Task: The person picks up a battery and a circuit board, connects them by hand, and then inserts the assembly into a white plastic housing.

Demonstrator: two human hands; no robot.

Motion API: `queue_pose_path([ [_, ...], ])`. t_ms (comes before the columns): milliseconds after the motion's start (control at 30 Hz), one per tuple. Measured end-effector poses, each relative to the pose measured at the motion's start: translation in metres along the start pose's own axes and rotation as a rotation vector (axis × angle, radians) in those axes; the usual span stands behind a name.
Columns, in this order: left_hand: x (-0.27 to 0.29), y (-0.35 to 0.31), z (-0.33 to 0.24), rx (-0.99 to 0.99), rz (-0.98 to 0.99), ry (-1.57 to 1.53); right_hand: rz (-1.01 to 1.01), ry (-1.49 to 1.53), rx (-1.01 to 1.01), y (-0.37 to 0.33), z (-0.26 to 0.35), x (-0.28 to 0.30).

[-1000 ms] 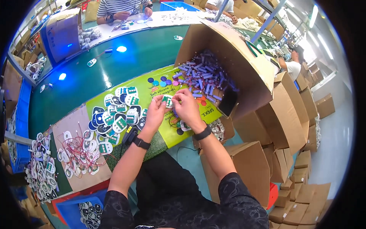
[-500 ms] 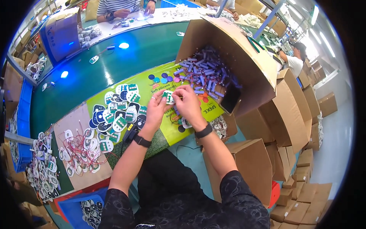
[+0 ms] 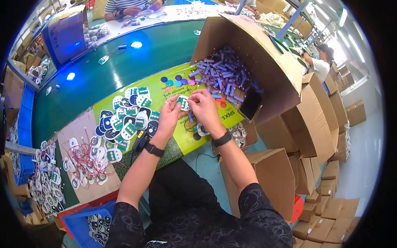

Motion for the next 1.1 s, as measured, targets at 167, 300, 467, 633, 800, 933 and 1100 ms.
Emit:
queue_pose_path([
  [167, 0.001, 0.000, -0.002, -0.009, 0.005, 0.010, -0.006, -0.015, -0.004, -0.001, 0.000, -0.002],
  [300, -0.001, 0.001, 0.001, 0.008, 0.015, 0.030, -0.016, -0.085, 0.014, -0.002, 0.000, 0.000],
  [467, 0.002, 0.000, 0.000, -0.004, 0.011, 0.035, -0.041, -0.118, 0.069, -0.001, 0.009, 0.001],
  [633, 0.004, -0.002, 0.001, -0.030, 0.004, 0.065, -0.049, -0.107, 0.092, -0.002, 0.011, -0.005],
  [800, 0.001, 0.001, 0.000, -0.053, -0.021, 0.057, -0.067, -0.098, 0.111, 0.006, 0.005, -0.008],
  [933, 0.007, 0.001, -0.008, -0.016, -0.004, -0.036, -0.034, 0.008, 0.193, 0.010, 0.009, -0.005],
  [1100, -0.009, -0.002, -0.014, -0.084, 0.067, 0.005, -0.125, 0.158, 0.068, 0.000, -0.030, 0.027],
])
Point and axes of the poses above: each hand's wrist, its own y-axis towards the middle knuckle, its own x-axis out of the back of the hand, z = x × y, the point moved 8 cm from there along y, towards the middle knuckle, and after that the axes turned 8 degrees about -y, right-handed, at the moved point
